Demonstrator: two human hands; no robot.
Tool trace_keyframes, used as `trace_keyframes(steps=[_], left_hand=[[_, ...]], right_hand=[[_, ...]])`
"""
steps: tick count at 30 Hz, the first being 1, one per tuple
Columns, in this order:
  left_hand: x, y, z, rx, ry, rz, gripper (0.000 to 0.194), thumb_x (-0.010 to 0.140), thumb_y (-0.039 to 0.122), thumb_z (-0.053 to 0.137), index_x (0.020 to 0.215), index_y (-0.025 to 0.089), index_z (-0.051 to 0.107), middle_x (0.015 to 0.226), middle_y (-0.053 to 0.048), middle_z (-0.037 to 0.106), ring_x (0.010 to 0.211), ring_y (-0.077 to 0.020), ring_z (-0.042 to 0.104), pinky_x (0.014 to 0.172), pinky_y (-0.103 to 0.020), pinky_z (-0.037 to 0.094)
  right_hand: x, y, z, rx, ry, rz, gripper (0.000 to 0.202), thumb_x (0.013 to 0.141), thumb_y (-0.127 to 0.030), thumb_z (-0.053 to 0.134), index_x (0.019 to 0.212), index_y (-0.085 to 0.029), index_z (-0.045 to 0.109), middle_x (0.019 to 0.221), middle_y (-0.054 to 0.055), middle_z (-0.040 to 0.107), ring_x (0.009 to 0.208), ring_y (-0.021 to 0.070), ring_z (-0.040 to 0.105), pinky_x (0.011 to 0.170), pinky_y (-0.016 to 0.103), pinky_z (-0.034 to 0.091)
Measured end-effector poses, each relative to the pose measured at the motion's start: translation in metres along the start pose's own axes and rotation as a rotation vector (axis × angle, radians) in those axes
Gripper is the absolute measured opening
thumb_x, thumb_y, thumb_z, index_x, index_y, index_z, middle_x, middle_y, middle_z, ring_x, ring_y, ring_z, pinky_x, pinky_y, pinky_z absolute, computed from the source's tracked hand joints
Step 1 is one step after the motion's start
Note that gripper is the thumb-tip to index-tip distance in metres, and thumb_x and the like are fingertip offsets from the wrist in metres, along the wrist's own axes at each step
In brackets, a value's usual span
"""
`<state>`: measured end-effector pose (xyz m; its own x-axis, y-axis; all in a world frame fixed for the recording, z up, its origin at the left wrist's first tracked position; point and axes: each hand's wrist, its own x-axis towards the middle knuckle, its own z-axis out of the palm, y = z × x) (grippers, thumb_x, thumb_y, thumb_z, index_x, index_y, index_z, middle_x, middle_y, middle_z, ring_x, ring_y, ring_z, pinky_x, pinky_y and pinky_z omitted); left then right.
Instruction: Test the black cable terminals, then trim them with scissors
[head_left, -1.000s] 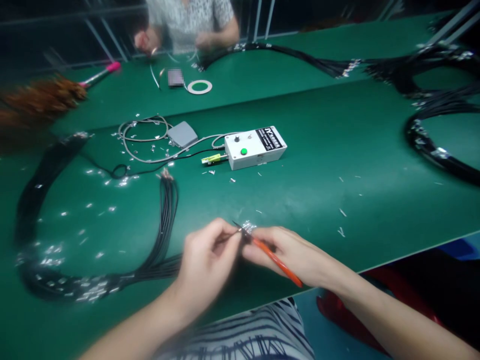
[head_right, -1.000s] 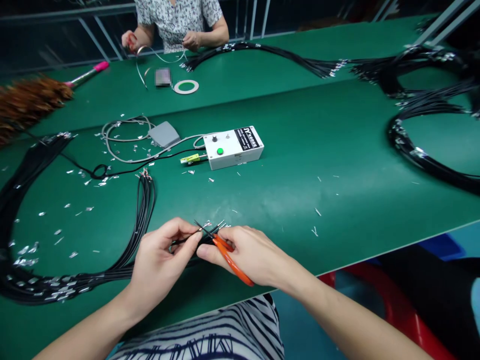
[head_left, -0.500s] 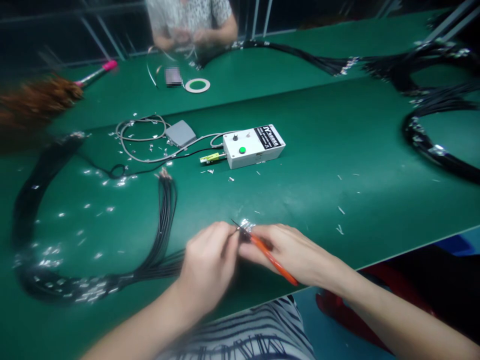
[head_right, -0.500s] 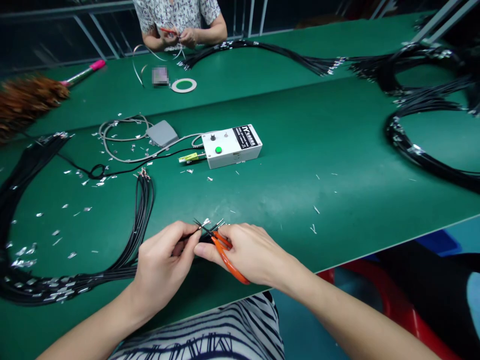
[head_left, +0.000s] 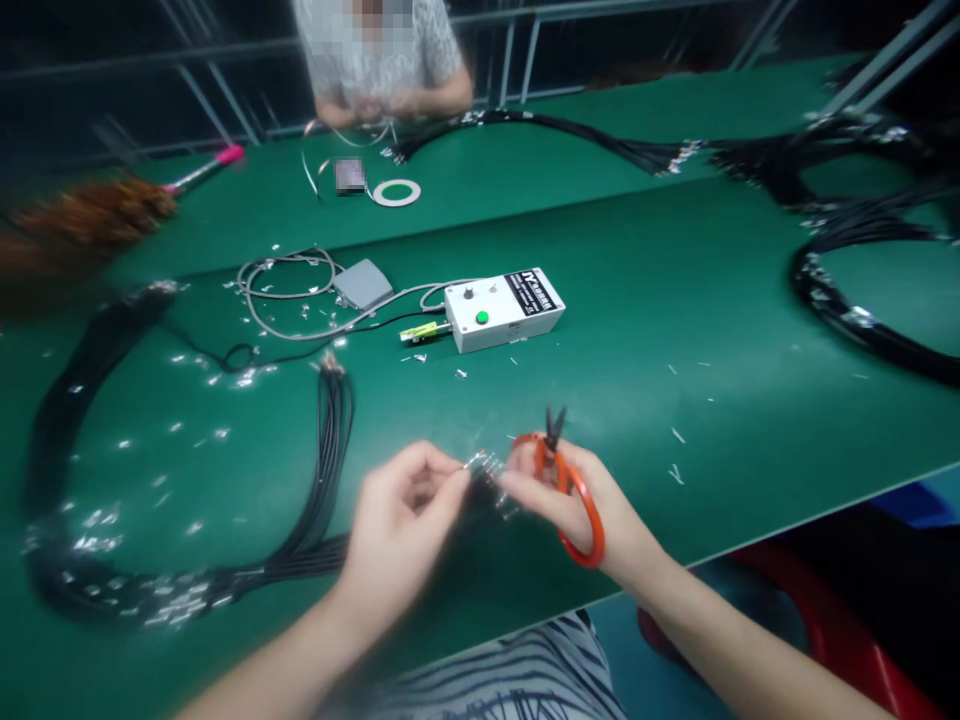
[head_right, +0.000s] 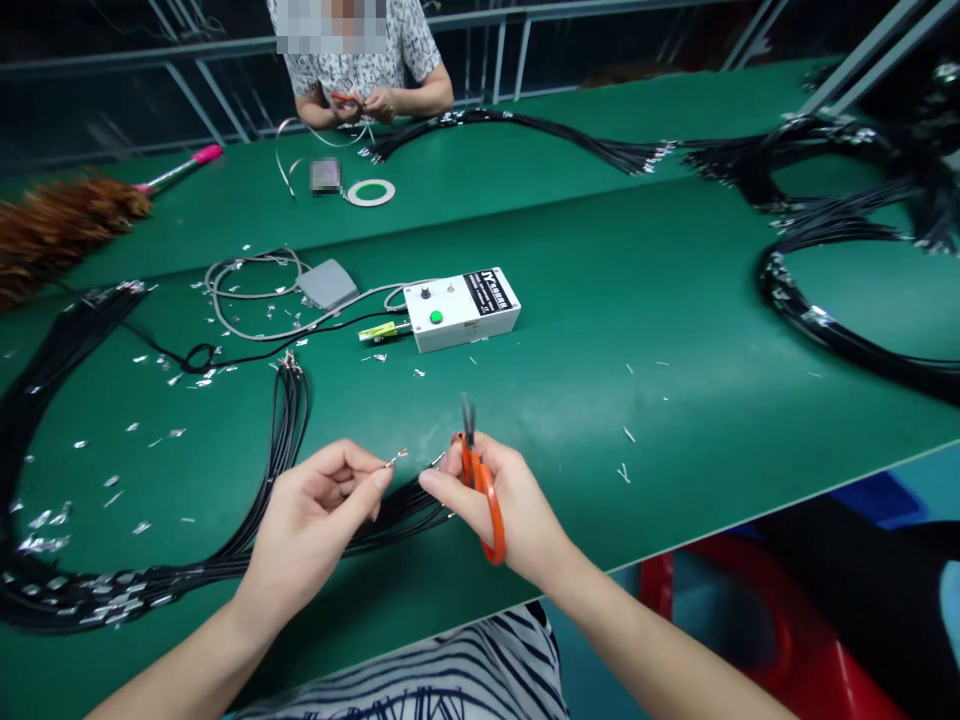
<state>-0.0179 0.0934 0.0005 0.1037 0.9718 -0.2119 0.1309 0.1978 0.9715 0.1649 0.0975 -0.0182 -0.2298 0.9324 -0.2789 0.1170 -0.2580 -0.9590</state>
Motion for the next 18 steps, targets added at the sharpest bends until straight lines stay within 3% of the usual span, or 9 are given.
trace_keyframes(steps=[3, 7, 15, 18], left_hand=[[0.001, -0.003, -0.002, -0.086, -0.049, -0.104, 0.021, 0.085, 0.03, 0.065, 0.072, 0.014, 0.057, 0.055, 0.005, 0.052, 0.049, -0.0048, 0.044, 0.047, -0.014, 0.034], [0.003, -0.008, -0.005, -0.148, -0.093, -0.144, 0.024, 0.085, 0.033, 0.066, 0.074, 0.014, 0.056, 0.054, 0.005, 0.05, 0.048, -0.0046, 0.041, 0.044, -0.015, 0.029], [-0.001, -0.006, 0.003, -0.024, -0.023, 0.047, 0.018, 0.085, 0.026, 0.064, 0.073, 0.015, 0.058, 0.063, 0.003, 0.056, 0.057, -0.0075, 0.049, 0.055, -0.018, 0.04], [-0.002, -0.009, 0.003, -0.027, -0.036, 0.028, 0.021, 0.087, 0.028, 0.062, 0.072, 0.014, 0.058, 0.061, 0.003, 0.054, 0.057, -0.0079, 0.049, 0.054, -0.018, 0.038]], right_hand=[[0.007, -0.002, 0.018, 0.285, 0.124, -0.07, 0.033, 0.076, -0.034, 0.074, 0.07, -0.021, 0.044, 0.081, -0.001, 0.062, 0.075, 0.0137, 0.058, 0.072, 0.028, 0.044], [0.012, -0.004, 0.03, 0.446, 0.147, -0.036, 0.035, 0.068, -0.028, 0.08, 0.07, -0.021, 0.046, 0.075, -0.003, 0.062, 0.074, 0.0139, 0.059, 0.074, 0.028, 0.045], [0.013, -0.007, 0.035, 0.526, 0.176, -0.025, 0.032, 0.065, -0.023, 0.078, 0.069, -0.021, 0.046, 0.071, -0.004, 0.06, 0.068, 0.0125, 0.056, 0.066, 0.026, 0.043], [0.013, 0.0, 0.039, 0.534, 0.212, -0.066, 0.033, 0.067, -0.023, 0.077, 0.072, -0.022, 0.044, 0.071, -0.005, 0.06, 0.065, 0.0111, 0.055, 0.066, 0.026, 0.044]])
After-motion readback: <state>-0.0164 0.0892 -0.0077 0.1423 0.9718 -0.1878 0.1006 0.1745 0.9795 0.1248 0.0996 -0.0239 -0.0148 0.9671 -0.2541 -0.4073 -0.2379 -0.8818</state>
